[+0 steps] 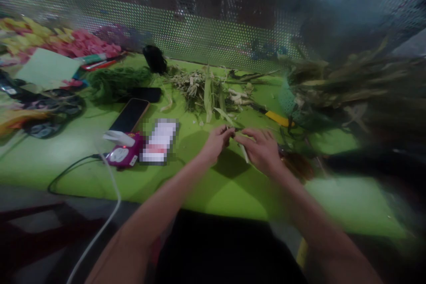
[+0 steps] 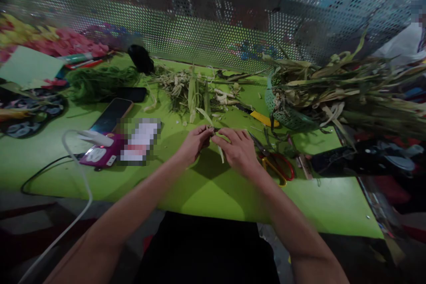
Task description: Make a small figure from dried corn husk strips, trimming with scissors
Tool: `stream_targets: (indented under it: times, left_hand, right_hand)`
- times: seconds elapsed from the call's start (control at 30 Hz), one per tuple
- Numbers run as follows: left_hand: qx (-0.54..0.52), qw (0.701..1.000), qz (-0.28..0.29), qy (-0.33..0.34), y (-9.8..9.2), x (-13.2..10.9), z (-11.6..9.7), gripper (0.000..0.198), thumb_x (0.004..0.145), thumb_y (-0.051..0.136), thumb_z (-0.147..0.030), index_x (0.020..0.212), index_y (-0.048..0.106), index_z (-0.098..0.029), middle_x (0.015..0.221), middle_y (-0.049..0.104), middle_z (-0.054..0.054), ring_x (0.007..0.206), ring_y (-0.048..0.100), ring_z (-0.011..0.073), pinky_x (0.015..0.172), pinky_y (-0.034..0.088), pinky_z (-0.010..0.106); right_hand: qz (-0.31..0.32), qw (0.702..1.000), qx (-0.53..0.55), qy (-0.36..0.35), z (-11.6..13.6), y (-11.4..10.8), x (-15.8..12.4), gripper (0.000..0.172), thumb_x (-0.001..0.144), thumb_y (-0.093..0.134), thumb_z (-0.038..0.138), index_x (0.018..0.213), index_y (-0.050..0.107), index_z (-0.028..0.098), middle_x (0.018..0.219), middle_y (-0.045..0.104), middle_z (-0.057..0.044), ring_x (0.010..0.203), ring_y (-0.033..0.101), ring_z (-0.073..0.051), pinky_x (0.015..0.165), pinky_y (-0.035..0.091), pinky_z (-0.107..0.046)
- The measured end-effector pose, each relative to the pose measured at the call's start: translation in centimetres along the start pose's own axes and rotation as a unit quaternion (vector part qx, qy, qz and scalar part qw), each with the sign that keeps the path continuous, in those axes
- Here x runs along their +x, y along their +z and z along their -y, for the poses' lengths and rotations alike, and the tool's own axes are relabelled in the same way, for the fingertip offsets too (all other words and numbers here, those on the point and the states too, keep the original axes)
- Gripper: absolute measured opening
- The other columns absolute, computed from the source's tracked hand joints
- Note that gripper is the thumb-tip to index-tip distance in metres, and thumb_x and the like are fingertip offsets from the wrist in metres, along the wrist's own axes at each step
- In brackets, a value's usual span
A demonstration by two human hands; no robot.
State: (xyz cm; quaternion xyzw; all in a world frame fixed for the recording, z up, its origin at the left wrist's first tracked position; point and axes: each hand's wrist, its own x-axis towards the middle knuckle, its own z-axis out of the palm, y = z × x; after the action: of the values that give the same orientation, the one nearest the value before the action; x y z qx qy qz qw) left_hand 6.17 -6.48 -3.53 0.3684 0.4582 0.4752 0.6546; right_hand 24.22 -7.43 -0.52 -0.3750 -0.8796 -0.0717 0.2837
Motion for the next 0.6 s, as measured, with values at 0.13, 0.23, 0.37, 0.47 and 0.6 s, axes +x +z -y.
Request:
stream_targets:
  times: [0.13,0.23,0.37,0.47,0.6]
  left_hand:
    - [0.045,0.999,-0.001,0.021,0.1,0.0,0.0,0.024,0.087,0.060,-0.042,0.085,0.060,-0.018,0.074,0.057,-0.001,0.058,0.040,0.0080,0.056,0.032,0.023]
    - [0.119,0.990,-0.005,0.070,0.4,-0.2,-0.3,0.021,0.088,0.060,-0.039,0.084,0.060,-0.019,0.074,0.057,-0.001,0.063,0.044,0.0109,0.061,0.035,0.026]
    - [0.202,0.973,0.022,0.112,0.8,-0.7,-0.7,0.016,0.090,0.058,-0.034,0.086,0.062,-0.019,0.083,0.063,0.003,0.080,0.055,0.0162,0.076,0.041,0.031]
    - [0.211,0.968,0.077,0.110,0.9,-1.0,-1.0,0.019,0.092,0.055,-0.035,0.093,0.064,-0.019,0.096,0.068,0.005,0.091,0.059,0.0189,0.082,0.043,0.035]
    - [0.244,0.961,0.098,0.089,1.2,-1.4,-1.2,0.028,0.088,0.060,-0.044,0.096,0.063,-0.018,0.090,0.066,0.005,0.082,0.058,0.0182,0.075,0.044,0.034]
  right_hand:
    - [-0.029,0.999,0.037,0.005,0.3,-0.1,0.3,0.014,0.089,0.067,0.022,0.097,0.075,0.031,0.106,0.076,-0.001,0.098,0.064,-0.021,0.083,0.042,-0.036]
    - [-0.048,0.990,0.113,0.076,0.2,-0.1,0.4,0.008,0.090,0.067,0.028,0.091,0.075,0.027,0.090,0.077,-0.001,0.085,0.065,-0.020,0.078,0.045,-0.035]
    - [-0.075,0.950,0.214,0.212,0.0,0.1,0.5,0.016,0.087,0.070,0.037,0.088,0.076,0.023,0.084,0.076,-0.003,0.076,0.067,-0.019,0.070,0.050,-0.032]
    - [-0.083,0.909,0.282,0.295,-0.2,0.2,0.6,0.020,0.083,0.071,0.041,0.083,0.075,0.021,0.078,0.074,-0.002,0.069,0.067,-0.018,0.066,0.052,-0.030]
    - [-0.087,0.873,0.332,0.346,0.1,0.1,1.0,0.020,0.080,0.072,0.039,0.078,0.073,0.020,0.073,0.072,-0.001,0.066,0.066,-0.017,0.066,0.053,-0.030]
